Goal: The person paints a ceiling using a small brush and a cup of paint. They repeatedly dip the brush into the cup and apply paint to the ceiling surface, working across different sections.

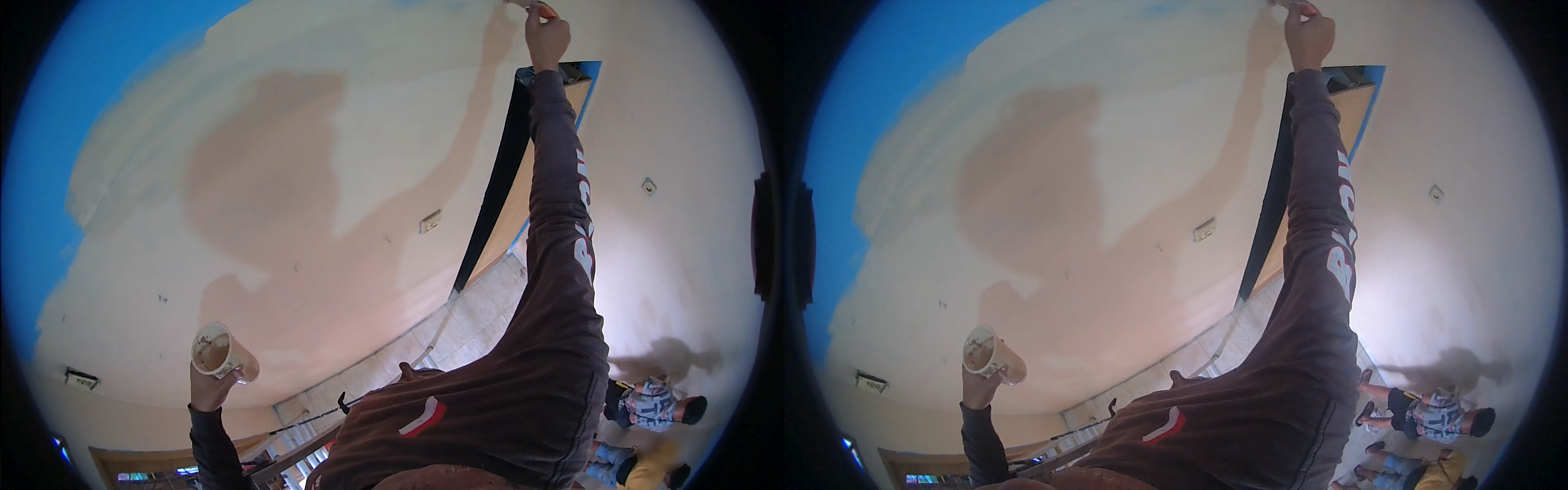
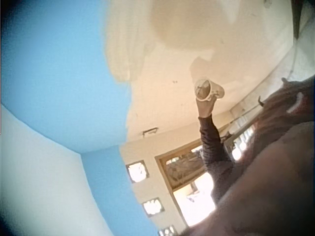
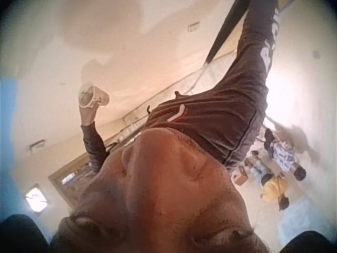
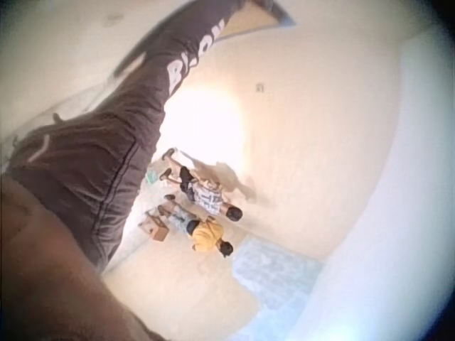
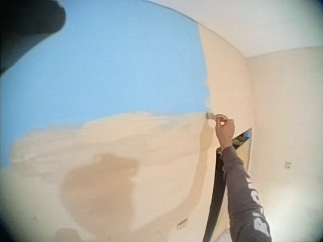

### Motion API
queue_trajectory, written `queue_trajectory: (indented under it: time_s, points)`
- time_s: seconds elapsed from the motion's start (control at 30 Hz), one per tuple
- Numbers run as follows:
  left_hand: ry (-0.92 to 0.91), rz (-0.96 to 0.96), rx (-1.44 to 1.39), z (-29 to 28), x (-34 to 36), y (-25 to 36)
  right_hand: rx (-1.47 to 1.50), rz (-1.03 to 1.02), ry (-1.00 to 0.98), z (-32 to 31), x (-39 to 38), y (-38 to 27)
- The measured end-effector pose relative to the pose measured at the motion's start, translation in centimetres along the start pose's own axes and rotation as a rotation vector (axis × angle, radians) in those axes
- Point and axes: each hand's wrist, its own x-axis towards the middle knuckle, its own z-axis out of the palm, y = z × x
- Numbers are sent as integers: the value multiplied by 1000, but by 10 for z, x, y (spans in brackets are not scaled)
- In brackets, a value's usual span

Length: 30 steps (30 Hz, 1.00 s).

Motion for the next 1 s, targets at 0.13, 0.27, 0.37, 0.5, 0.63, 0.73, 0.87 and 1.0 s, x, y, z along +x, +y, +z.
queue_trajectory:
  time_s: [0.13, 0.27, 0.37, 0.5, 0.63, 0.73, 0.87, 1.0]
  points:
    - [-16, 0, -5, -3, 2, -6, -312, 20, 23, 5, 13, 35]
    - [2, -8, -15, -1, 1, -2, -204, -110, -29, 14, 10, 30]
    - [-3, -33, -34, -5, 1, -10, -108, 9, -5, -9, 9, 7]
    - [-17, 3, -26, -3, 3, -8, -147, 33, 35, -2, 18, 28]
    - [-4, 4, 8, -4, 0, -9, 3, 28, -141, -7, 10, 6]
    - [-23, -4, 3, -3, 3, -4, -92, 141, -78, -10, 21, 22]
    - [-26, 14, -7, -3, 3, -6, -101, -17, 35, 2, 14, 26]
    - [-26, 14, -24, -3, 3, -6, -155, -66, -61, 6, 18, 26]
